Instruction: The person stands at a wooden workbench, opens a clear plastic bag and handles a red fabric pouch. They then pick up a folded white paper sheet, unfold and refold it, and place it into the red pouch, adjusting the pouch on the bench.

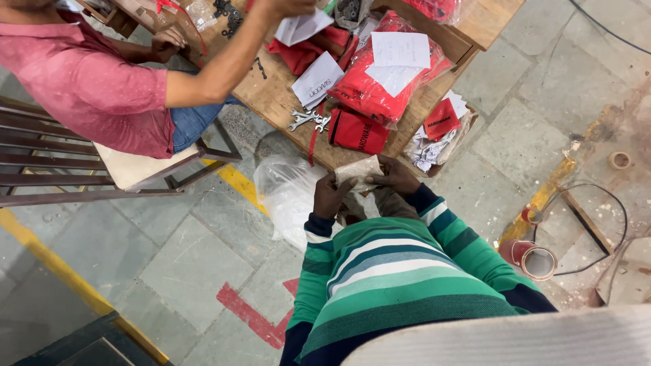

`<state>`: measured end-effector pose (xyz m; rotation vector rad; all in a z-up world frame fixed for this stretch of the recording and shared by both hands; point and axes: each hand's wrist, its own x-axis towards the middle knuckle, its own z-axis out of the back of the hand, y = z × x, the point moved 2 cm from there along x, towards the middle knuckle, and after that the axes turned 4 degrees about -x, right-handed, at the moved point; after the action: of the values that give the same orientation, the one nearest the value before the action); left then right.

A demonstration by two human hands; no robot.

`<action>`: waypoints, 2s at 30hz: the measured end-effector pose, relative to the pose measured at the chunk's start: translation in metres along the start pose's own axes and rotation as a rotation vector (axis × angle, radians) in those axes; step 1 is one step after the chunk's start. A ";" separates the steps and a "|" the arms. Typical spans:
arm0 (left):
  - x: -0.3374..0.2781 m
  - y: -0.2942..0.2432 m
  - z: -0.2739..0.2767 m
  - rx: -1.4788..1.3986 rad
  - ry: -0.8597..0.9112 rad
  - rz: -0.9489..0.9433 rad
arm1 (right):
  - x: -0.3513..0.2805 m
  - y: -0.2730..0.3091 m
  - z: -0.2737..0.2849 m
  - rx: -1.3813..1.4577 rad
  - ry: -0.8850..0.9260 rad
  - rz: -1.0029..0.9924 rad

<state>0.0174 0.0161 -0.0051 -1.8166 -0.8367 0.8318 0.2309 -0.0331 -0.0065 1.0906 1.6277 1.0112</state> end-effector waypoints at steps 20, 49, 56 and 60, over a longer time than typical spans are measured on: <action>0.003 0.013 -0.008 -0.013 -0.074 -0.044 | 0.011 -0.042 0.013 -0.082 -0.227 0.126; 0.007 0.004 -0.008 0.018 0.004 -0.061 | -0.005 -0.011 0.006 0.008 -0.121 0.062; 0.006 0.015 -0.007 0.019 -0.117 -0.030 | -0.002 -0.009 0.002 -0.009 -0.118 0.136; 0.007 0.024 -0.007 0.067 -0.189 -0.063 | -0.002 -0.009 0.001 0.001 -0.122 0.115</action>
<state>0.0315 0.0107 -0.0258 -1.6626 -0.9696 0.9906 0.2300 -0.0378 -0.0148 1.2342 1.4825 0.9973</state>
